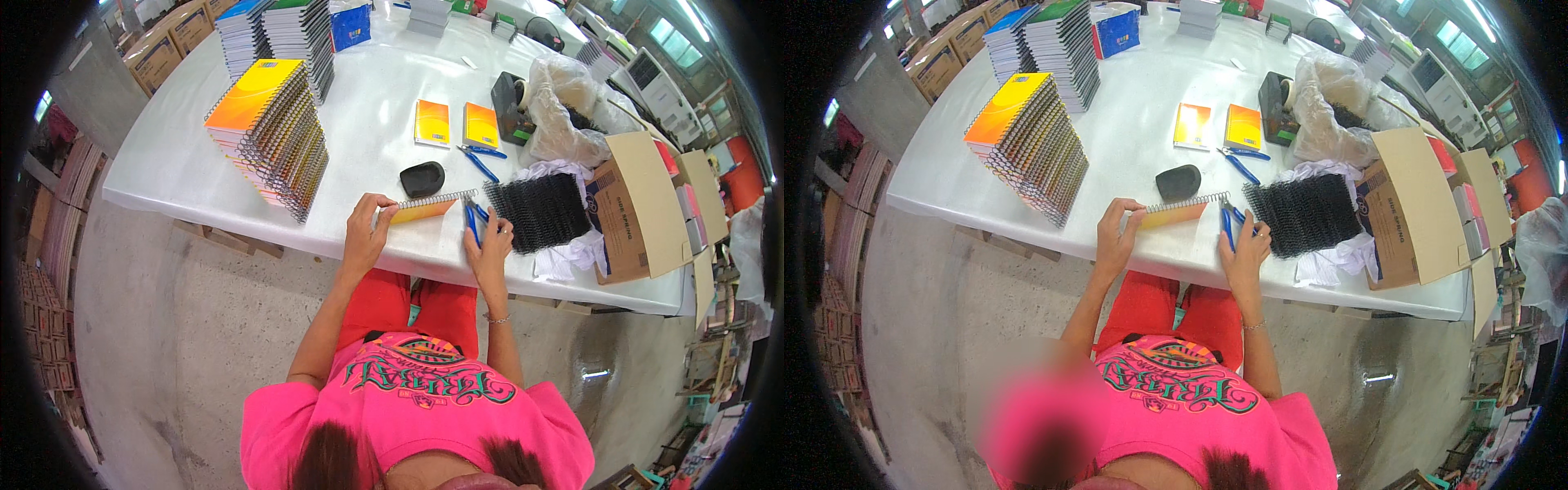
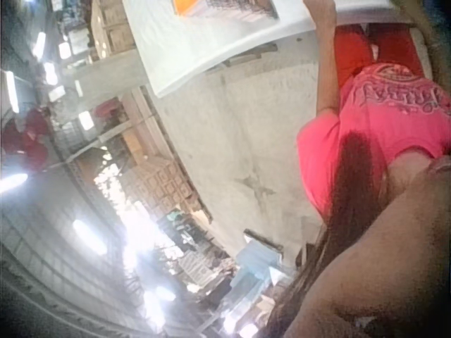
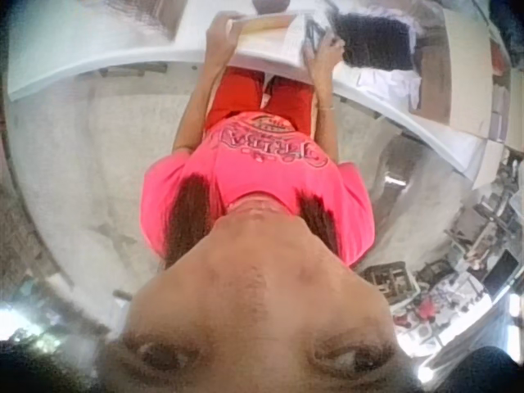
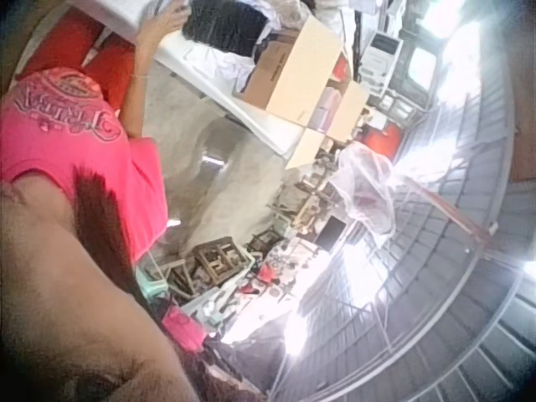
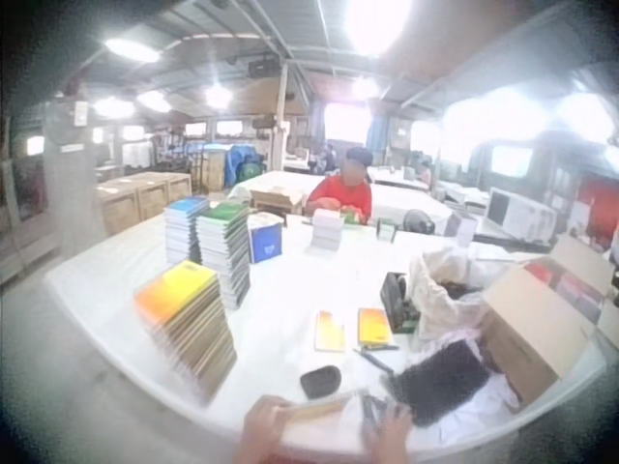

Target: The person repeatedly picks up a yellow spiral notebook, inserts a black plastic coil into the spiral binding, and uses pliers to secure it. Finished notebooks are stacked on the table. The process is repeated for multiple notebooks.

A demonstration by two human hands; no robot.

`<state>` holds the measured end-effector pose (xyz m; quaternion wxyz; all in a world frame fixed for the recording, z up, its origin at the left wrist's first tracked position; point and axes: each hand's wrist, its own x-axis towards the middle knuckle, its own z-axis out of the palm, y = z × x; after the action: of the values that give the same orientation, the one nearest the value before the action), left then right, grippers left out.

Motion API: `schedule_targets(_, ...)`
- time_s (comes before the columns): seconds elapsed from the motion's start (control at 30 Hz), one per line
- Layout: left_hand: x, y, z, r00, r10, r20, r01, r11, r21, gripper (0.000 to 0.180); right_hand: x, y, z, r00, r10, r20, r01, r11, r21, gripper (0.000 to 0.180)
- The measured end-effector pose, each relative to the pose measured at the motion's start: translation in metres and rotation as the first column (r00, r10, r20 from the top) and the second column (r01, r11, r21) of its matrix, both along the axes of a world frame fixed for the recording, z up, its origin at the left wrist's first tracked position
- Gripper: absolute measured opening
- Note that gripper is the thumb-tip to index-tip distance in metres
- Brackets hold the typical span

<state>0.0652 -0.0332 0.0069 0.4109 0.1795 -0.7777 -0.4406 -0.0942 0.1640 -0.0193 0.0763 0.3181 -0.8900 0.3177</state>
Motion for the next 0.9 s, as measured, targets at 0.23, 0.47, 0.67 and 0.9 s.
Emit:
schedule_targets(0.23,-0.005,0.002,0.005,0.997,0.055,-0.052,-0.060,0.993,-0.099,0.016,0.009,0.008,0.037,0.663,0.314,0.680,0.197,0.803,-0.563,0.055)
schedule_targets(0.47,-0.006,0.000,0.007,0.997,0.073,-0.019,-0.073,0.996,-0.040,0.020,0.036,-0.006,0.039,0.044,0.790,0.612,0.400,0.547,-0.735,0.054)
schedule_targets(0.67,-0.005,-0.004,0.004,0.995,0.094,0.022,-0.094,0.995,-0.029,0.021,0.066,-0.036,0.035,0.049,0.809,0.585,0.400,0.521,-0.754,0.051)
schedule_targets(0.9,-0.009,-0.003,0.005,0.995,0.096,-0.037,-0.089,0.986,0.140,0.021,0.059,-0.056,0.030,0.075,0.794,0.603,0.432,0.519,-0.737,0.038)
